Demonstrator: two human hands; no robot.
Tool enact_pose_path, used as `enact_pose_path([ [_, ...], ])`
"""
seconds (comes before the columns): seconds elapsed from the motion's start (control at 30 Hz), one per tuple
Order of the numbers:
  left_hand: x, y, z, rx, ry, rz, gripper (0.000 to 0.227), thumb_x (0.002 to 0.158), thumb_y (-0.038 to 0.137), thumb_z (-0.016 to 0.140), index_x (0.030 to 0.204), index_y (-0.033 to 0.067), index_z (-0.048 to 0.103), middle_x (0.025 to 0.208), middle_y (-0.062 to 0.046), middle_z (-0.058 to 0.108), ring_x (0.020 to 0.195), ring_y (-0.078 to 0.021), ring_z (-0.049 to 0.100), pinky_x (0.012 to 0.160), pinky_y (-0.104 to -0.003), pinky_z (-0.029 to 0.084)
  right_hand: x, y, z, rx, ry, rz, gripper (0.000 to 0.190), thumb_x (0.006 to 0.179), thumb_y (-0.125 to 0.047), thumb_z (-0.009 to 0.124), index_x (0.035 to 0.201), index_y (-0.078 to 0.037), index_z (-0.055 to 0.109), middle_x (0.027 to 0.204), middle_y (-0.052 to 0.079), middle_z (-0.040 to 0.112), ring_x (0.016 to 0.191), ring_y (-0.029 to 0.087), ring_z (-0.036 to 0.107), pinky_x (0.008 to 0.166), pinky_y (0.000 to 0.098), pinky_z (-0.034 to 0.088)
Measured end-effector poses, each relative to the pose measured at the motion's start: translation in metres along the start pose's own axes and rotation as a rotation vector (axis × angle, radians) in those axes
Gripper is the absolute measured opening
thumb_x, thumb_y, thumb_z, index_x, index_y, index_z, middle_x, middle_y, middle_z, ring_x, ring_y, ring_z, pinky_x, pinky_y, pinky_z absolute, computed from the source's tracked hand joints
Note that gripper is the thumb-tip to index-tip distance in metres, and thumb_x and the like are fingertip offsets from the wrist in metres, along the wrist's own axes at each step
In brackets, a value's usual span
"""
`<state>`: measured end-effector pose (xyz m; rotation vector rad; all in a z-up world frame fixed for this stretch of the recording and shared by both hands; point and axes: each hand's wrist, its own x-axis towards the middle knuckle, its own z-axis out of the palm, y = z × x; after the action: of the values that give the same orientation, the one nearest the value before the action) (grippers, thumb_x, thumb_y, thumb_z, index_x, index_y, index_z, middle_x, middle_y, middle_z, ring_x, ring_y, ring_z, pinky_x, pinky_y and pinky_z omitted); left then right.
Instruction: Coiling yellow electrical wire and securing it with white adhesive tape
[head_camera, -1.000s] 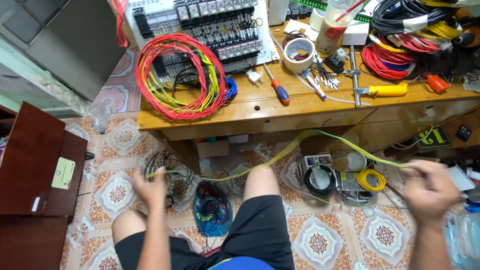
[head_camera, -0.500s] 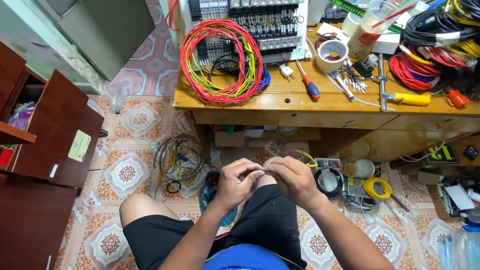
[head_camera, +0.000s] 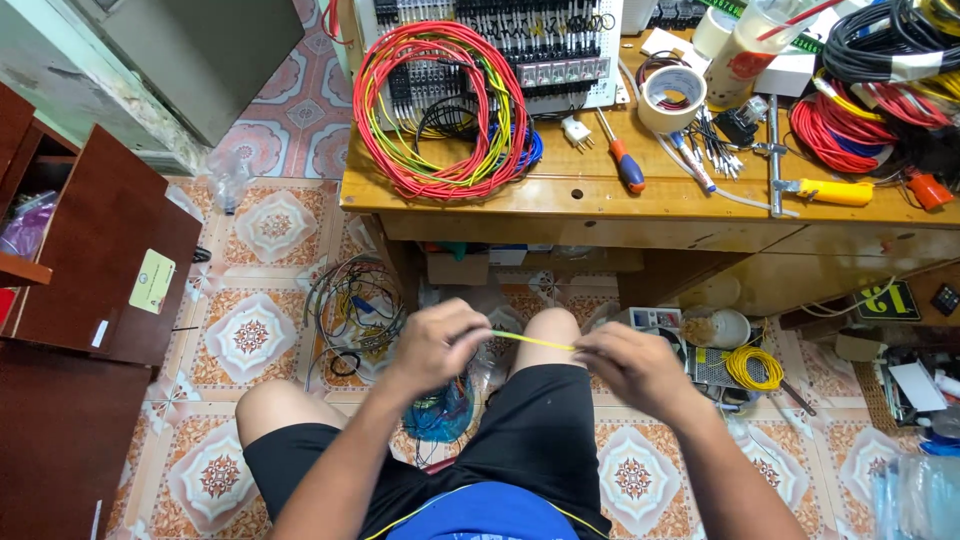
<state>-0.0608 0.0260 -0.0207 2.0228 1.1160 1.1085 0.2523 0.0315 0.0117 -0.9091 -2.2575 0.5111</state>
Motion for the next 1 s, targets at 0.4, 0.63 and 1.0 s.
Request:
enact_pose_path([
  [0.4,0.026,-0.094,-0.094,0.501,0.362,-0.101,0.008,0.092,0.010,0.075,0.097,0.0046,0.079,0.088,-0.007,0.072,0.068,-0.0194,0.060,0.062,-0.032,0.050,-0.087,0.042,-0.089,-0.110,0.117,0.549,0.016,0.087,-0.008,0.075,0.101,-0.004,0.080,0.080,0.002,0.076,0.052,0.011,0.054,0.050,0.0235,0.041],
  [0.63,0.029,-0.127,-0.133,0.652,0.510,-0.215,0.006,0.091,0.006,0.071,0.096,0.0048,0.075,0.086,-0.007,0.063,0.069,-0.0254,0.056,0.063,-0.038,0.045,-0.153,0.073,-0.138,-0.140,0.190,0.805,0.013,0.097,-0.001,0.073,0.107,0.006,0.077,0.088,0.019,0.076,0.060,0.023,0.062,0.049,0.0300,0.044],
  [1.0,0.040,-0.139,-0.126,0.795,0.536,-0.295,0.006,0.094,0.007,0.072,0.096,0.0096,0.076,0.088,-0.005,0.066,0.068,-0.0254,0.059,0.063,-0.039,0.046,-0.194,0.083,-0.149,-0.130,0.218,0.900,0.015,0.096,0.002,0.073,0.108,0.010,0.077,0.076,0.022,0.072,0.050,0.022,0.048,0.043,0.0283,0.030],
])
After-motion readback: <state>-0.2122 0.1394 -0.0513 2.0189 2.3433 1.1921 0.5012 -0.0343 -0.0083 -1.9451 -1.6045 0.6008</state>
